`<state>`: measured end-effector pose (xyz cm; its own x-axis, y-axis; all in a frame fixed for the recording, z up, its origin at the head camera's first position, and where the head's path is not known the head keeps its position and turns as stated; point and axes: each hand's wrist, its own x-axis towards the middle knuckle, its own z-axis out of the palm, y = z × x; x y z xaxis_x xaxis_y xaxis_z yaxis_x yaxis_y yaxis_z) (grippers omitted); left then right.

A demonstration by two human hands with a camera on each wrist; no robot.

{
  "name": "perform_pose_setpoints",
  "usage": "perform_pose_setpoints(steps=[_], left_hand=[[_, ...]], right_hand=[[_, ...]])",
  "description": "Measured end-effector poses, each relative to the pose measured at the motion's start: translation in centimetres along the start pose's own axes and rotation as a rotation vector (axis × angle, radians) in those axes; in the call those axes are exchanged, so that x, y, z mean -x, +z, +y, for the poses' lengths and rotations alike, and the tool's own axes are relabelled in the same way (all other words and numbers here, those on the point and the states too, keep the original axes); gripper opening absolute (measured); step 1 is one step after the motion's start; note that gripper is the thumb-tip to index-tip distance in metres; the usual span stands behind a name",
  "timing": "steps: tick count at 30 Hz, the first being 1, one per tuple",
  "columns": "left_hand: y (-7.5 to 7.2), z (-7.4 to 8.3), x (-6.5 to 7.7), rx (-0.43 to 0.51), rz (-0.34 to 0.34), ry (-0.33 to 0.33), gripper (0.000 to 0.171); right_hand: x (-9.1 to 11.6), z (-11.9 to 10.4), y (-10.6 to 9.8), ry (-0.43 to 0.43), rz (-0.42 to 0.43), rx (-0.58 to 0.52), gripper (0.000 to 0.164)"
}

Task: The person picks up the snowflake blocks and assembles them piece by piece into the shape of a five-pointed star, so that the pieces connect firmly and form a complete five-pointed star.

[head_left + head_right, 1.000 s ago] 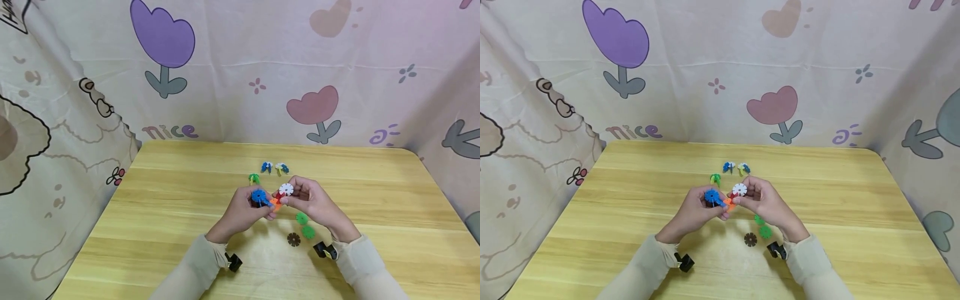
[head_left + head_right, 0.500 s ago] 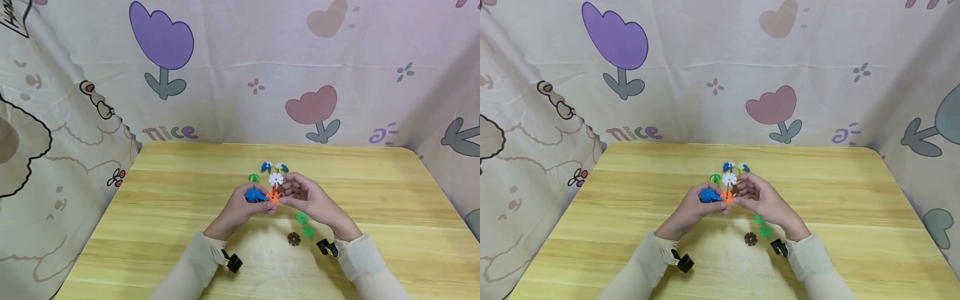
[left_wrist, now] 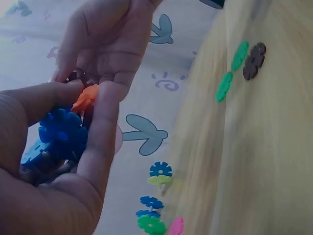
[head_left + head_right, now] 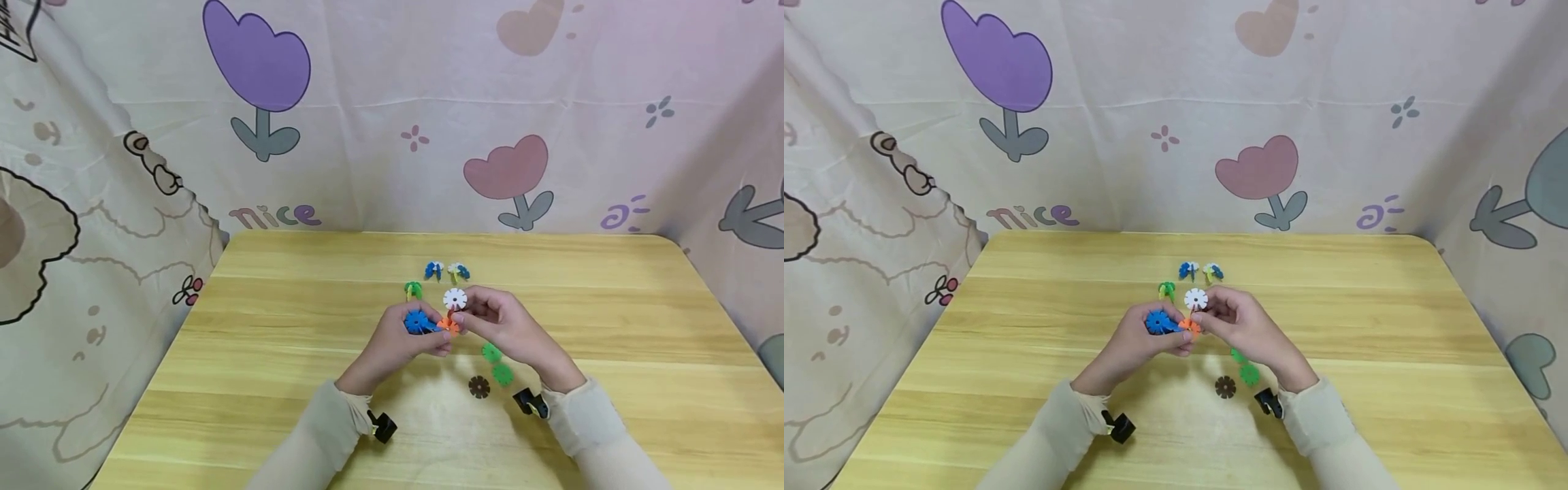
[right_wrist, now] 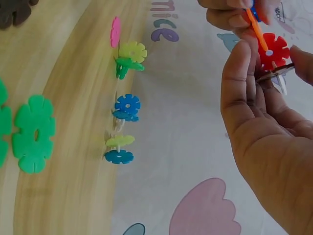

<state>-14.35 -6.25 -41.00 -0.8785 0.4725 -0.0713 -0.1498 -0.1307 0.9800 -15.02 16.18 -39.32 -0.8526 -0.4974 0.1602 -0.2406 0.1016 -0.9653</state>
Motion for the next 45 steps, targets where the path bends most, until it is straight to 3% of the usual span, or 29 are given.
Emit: perform_pose_setpoints(steps=[8,11,14,19,23,37,45], left_hand=[[0.6,0.3,0.3,-0.473,0.104,0.186,0.012],[0.7,0.3,0.4,-0.528,0.064,0.224,0.013],[0.6,0.2,0.4,-0.495,-0.005,0.217,0.014],[0.0,0.1,0.4,-0.388,-0.100,0.144,0.015],[-0.4,0.2,0.3,-0.378,-0.141,0.113,0.015],[-0.2,0.4,0.2,-0.386,-0.142,0.098,0.015],[-0.4,0.6,0.2,-0.400,-0.177,0.093,0.013]], right_hand=[[-0.4,0.0,0.8,0.016,-0.043,0.078,0.006],[-0.5,-0.1,1.0,0.013,-0.042,0.121,0.006],[-0.6,-0.1,1.2,0.007,-0.028,0.120,0.007],[-0.7,-0.2,1.2,-0.005,-0.043,0.090,0.006],[-0.6,-0.3,1.2,-0.018,-0.075,0.098,0.007],[0.0,-0.1,1.1,-0.011,-0.047,0.072,0.008],[0.0,0.1,1.4,0.000,-0.031,0.058,0.008]])
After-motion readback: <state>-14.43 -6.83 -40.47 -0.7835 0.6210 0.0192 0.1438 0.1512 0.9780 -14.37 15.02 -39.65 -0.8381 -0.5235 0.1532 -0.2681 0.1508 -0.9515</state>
